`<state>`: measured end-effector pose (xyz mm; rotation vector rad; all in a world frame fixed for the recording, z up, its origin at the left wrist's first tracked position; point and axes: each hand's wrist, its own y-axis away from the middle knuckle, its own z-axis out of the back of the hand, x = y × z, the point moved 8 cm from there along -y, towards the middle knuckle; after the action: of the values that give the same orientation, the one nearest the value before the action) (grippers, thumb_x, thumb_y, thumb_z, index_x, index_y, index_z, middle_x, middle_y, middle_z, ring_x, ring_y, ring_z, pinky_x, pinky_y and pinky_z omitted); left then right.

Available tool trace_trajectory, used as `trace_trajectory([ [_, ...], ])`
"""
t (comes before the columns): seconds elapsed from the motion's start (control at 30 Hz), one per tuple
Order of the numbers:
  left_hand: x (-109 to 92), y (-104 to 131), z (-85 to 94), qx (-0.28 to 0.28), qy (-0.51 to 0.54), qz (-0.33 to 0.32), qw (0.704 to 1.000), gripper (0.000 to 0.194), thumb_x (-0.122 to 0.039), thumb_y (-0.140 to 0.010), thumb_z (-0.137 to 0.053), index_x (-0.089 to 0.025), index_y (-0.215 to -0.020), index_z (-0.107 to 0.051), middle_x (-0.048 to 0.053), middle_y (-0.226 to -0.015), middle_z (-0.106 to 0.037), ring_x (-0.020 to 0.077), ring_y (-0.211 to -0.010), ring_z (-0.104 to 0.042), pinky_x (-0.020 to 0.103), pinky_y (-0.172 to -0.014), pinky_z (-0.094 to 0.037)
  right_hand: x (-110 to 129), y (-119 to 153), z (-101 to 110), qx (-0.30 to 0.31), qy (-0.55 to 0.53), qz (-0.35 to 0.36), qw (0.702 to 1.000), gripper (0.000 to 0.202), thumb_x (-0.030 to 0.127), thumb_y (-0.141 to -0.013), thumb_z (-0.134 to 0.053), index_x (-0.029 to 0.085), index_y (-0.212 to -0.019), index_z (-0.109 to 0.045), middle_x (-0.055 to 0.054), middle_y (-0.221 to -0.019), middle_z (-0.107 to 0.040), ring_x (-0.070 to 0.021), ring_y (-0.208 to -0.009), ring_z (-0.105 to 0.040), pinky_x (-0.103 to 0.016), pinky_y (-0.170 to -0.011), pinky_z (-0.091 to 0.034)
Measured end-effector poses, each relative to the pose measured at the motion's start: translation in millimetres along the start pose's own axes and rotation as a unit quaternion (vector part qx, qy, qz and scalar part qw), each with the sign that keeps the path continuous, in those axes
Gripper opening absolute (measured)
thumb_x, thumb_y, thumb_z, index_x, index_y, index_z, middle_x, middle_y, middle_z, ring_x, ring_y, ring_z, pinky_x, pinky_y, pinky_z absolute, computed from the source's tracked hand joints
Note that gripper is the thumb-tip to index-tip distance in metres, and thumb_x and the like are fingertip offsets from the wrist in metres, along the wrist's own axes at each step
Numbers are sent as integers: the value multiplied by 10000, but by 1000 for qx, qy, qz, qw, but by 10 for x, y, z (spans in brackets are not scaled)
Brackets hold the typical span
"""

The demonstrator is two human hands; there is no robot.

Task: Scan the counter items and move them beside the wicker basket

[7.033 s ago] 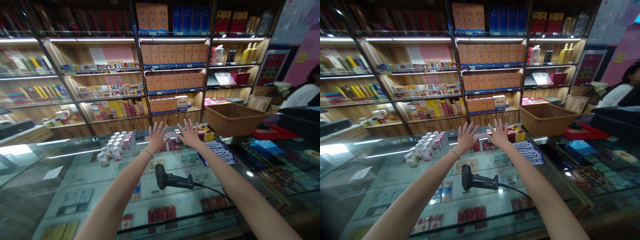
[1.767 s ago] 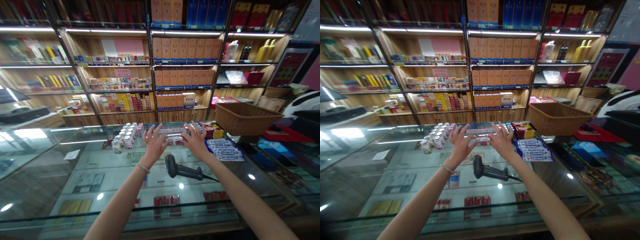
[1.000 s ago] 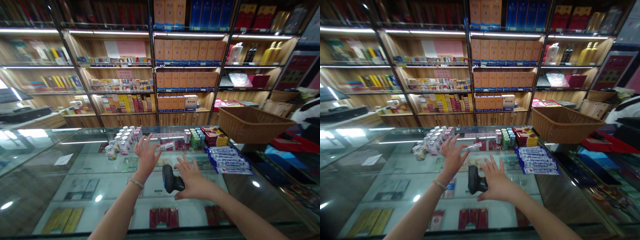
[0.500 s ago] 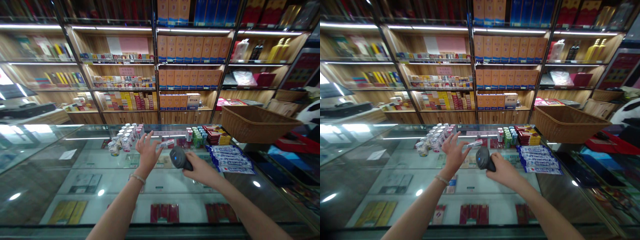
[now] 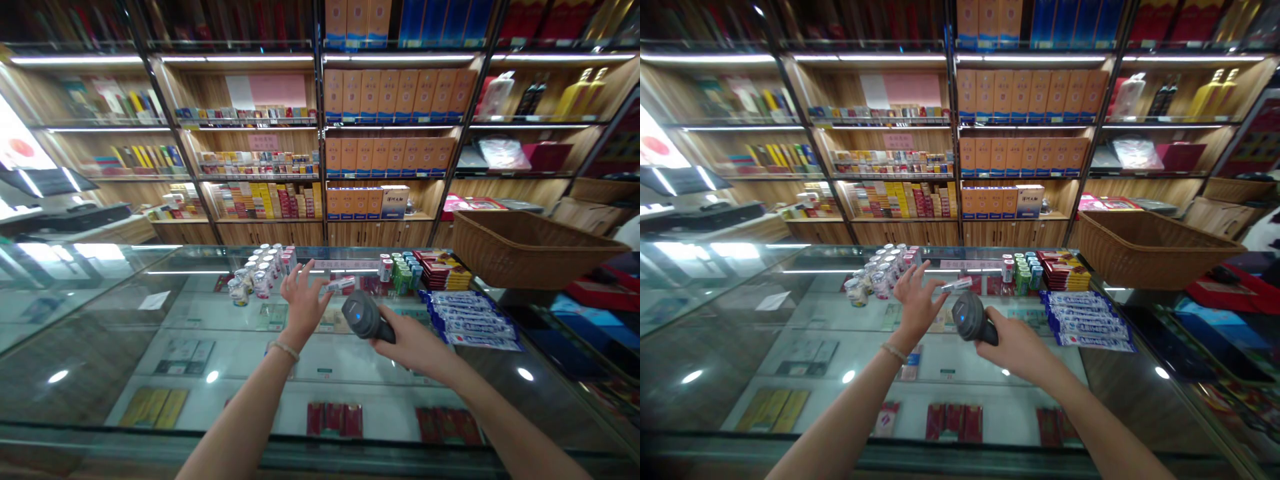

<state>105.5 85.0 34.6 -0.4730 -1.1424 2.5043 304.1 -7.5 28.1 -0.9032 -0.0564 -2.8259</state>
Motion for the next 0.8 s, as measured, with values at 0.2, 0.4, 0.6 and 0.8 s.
trace_trajectory([
  [0.2,-21,16,12,-11,-4,-9,1000,113,-333,-845,-754,-282,-945,-746,89,-1533,-533,378,-1429,-386,619,-1145,-281,66,56,-31,-13,13,-25,1000,372,316,-785,-707,223,-1126,-589,-74,-938,-754,-264,-872,-712,-240,-650,-345],
  [0.4,-20,22,-2,-9,5,-9,1000,101,-307,-838,-752,-282,-936,-745,77,-1532,-538,375,-1432,-393,627,-1146,-284,136,89,-22,-15,71,-32,997,339,259,-752,-687,201,-1069,-585,-97,-899,-751,-295,-870,-718,-256,-642,-288],
  [0.6,-36,16,19,-14,-5,-15,1000,117,-353,-849,-761,-290,-947,-757,75,-1537,-534,381,-1425,-396,611,-1155,-276,115,85,-8,-32,65,-45,996,429,266,-769,-680,223,-1179,-561,-77,-909,-759,-282,-873,-731,-248,-653,-326],
  [0.8,-30,7,30,-12,-5,-13,1000,132,-365,-848,-768,-290,-957,-760,87,-1531,-539,384,-1421,-400,617,-1135,-291,92,25,-28,-23,154,-45,987,327,345,-862,-621,205,-1157,-611,-124,-928,-778,-342,-893,-755,-327,-696,-451],
])
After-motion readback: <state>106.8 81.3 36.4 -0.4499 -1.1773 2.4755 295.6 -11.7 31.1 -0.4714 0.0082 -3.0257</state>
